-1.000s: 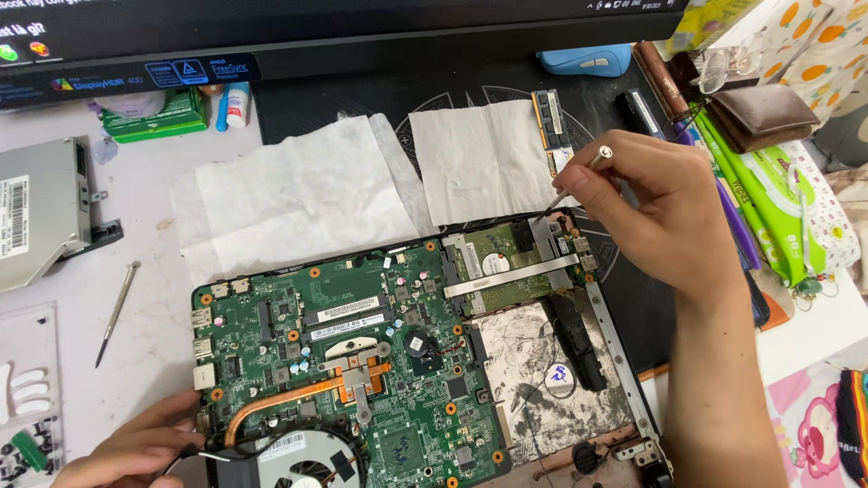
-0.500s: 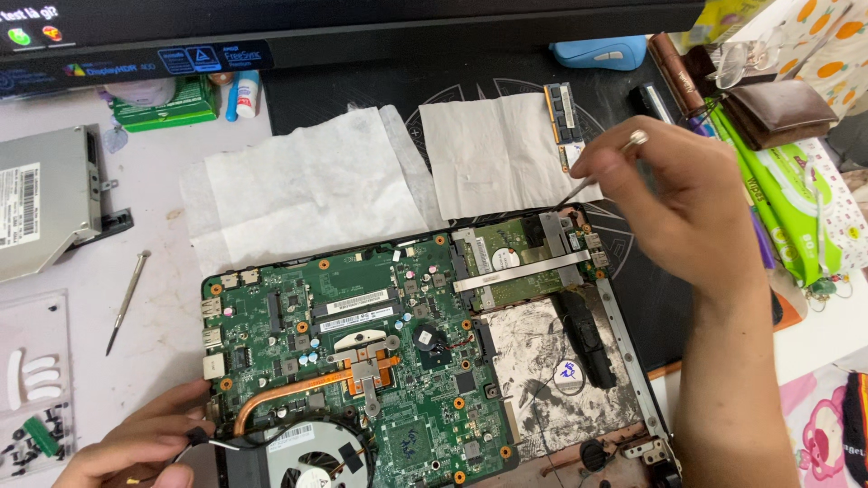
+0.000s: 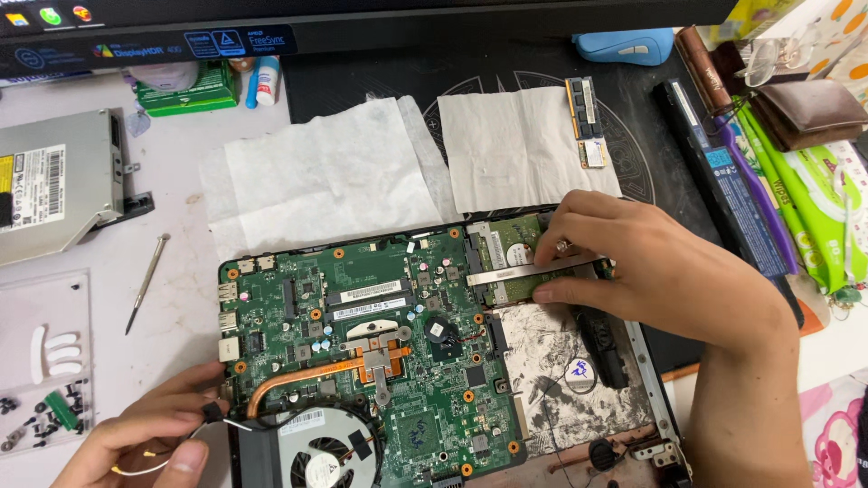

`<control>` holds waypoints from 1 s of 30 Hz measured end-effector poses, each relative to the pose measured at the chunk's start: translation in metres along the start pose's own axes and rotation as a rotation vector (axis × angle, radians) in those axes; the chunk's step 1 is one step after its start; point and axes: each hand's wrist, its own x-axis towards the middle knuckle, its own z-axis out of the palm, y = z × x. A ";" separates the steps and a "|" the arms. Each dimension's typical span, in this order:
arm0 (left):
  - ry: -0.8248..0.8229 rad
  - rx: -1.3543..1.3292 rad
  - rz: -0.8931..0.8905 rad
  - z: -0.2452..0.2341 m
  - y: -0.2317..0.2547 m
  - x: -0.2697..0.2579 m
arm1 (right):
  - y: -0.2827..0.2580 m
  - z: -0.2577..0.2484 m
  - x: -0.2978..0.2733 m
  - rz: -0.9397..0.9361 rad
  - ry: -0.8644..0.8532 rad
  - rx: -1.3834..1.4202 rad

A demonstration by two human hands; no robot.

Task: The person manipulates internal components of a laptop on a desk, handling a small circuit board, wires, and using a screwdriver to secure parts.

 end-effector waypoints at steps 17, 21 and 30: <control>0.015 -0.040 -0.050 0.015 0.042 0.005 | -0.018 0.008 0.007 -0.279 0.145 -0.112; 0.023 -0.061 0.020 0.017 0.042 0.006 | -0.019 0.011 0.007 -0.364 0.165 -0.298; 0.064 -0.046 0.042 0.022 0.050 0.005 | -0.015 0.013 0.006 -0.345 0.128 -0.341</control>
